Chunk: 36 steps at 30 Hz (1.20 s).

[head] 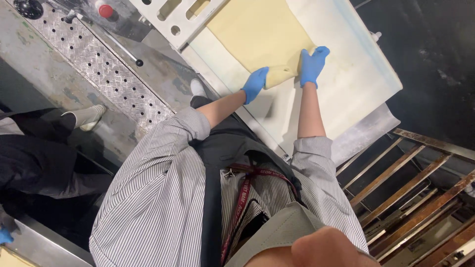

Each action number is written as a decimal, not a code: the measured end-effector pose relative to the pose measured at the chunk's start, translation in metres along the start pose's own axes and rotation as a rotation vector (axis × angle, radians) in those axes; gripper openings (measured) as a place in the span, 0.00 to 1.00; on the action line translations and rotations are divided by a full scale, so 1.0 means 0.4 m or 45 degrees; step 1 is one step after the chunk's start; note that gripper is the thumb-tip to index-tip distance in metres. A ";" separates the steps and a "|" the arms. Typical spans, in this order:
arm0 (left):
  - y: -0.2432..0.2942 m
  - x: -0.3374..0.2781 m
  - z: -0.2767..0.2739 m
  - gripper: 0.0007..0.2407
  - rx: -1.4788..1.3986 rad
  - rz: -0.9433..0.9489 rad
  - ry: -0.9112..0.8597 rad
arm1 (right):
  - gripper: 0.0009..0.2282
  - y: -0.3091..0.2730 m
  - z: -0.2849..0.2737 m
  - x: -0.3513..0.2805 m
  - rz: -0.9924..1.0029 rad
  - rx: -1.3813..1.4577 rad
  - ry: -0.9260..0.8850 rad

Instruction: Using an industrial dough sheeter machine to flatten and fold a large piece of dough.

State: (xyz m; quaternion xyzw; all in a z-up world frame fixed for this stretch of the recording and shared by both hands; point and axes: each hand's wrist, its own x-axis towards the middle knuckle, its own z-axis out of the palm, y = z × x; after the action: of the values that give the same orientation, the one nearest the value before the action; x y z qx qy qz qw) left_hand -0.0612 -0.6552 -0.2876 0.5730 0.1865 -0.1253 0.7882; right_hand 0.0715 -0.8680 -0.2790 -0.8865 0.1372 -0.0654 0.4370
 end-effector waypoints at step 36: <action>0.181 -0.074 -1.132 0.26 -0.104 0.075 1.269 | 0.40 -0.433 -0.097 -0.407 -0.264 -0.794 -0.431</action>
State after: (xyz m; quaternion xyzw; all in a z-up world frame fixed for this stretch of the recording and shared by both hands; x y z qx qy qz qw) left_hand -0.1262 -0.2031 -0.3364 0.5368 0.5289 0.1933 0.6283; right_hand -0.0607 -0.7478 -0.1174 -0.9846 -0.0141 0.0833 0.1533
